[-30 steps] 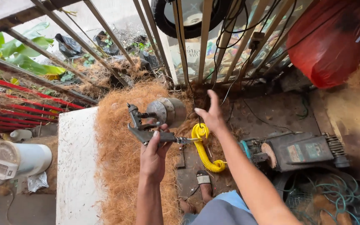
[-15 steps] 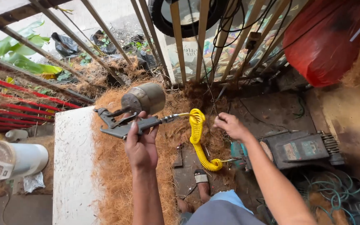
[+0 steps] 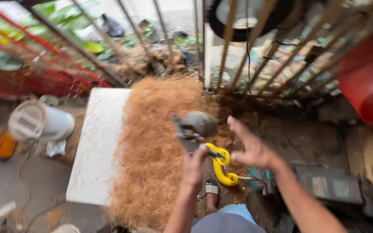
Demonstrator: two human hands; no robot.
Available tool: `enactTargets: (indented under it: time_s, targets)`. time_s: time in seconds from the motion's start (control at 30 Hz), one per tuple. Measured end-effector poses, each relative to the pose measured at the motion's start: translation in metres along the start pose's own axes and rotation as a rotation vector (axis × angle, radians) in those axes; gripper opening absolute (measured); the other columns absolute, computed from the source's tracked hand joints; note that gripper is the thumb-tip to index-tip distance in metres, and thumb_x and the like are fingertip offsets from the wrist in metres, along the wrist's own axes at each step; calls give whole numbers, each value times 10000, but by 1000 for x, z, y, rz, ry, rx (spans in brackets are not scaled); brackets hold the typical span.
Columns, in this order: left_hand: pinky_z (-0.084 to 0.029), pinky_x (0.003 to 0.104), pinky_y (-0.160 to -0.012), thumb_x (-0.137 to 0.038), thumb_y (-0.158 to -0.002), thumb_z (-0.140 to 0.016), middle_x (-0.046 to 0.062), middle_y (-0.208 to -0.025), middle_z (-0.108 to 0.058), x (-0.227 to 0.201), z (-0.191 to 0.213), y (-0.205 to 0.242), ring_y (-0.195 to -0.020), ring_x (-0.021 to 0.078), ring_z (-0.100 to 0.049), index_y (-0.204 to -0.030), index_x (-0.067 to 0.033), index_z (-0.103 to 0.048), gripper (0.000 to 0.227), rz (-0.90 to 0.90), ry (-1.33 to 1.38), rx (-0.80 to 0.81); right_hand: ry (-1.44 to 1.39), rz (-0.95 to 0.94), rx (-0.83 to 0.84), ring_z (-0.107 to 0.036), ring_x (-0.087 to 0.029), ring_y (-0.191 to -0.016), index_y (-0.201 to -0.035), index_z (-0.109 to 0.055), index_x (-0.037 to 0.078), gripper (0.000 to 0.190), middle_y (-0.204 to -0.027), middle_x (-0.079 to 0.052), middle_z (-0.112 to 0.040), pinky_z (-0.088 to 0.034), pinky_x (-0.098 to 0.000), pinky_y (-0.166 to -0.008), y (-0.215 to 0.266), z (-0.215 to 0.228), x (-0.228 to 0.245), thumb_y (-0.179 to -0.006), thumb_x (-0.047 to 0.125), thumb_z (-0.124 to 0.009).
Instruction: The person spreads a pile of brown fibrous material on a white board, then uses a pneumatic spray gun to apply a liquid coating across the surface. The person adjusts the spray gun nozzle and continues spraying the material.
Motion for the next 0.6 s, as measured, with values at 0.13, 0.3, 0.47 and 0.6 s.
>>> enactTargets:
  time_s: [0.13, 0.3, 0.47, 0.6]
  targets:
    - [-448, 285, -1051, -309, -807, -661, 1, -1223, -671, 14, -13, 31, -1138, 127, -625, -1401, -207, -490, 626, 137, -231, -43, 129, 124, 83, -112, -261, -1540, -1579, -110, 83, 1027, -1664, -117, -127, -59, -421, -1244, 15, -66, 18, -707, 73, -654]
    - [-206, 360, -1222, -495, -795, -542, 69, -1644, -203, -4, -32, 58, -1506, 243, -259, -1576, -133, -119, 959, 342, -562, 30, 347, -71, -119, -301, -319, -1491, -1546, -293, 191, 792, -1666, -142, -132, -443, -468, -1023, 33, -84, 21, -846, 258, -659]
    - [-226, 403, -1208, -470, -780, -576, 157, -1591, -238, -12, -32, 58, -1485, 283, -254, -1552, -111, -142, 955, 235, -600, 134, 179, 47, -149, -424, -222, -1429, -1529, -293, 85, 760, -1608, -68, -287, -385, -354, -1147, 25, -73, 22, -869, 203, -650]
    - [-293, 427, -1170, -525, -784, -555, 175, -1510, -340, -39, -32, 65, -1418, 315, -363, -1548, -100, -170, 955, 177, -599, 185, -201, -88, -148, -563, -245, -1305, -1506, -300, -1, 774, -1465, -178, -513, -451, -354, -1111, 21, -75, 13, -848, 184, -663]
Point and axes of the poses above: each hand's wrist, its own y-axis away from the middle knuckle, its own z-axis out of the back of the hand, x = y × z, the point moved 3 cm from there along -y, towards the middle knuckle
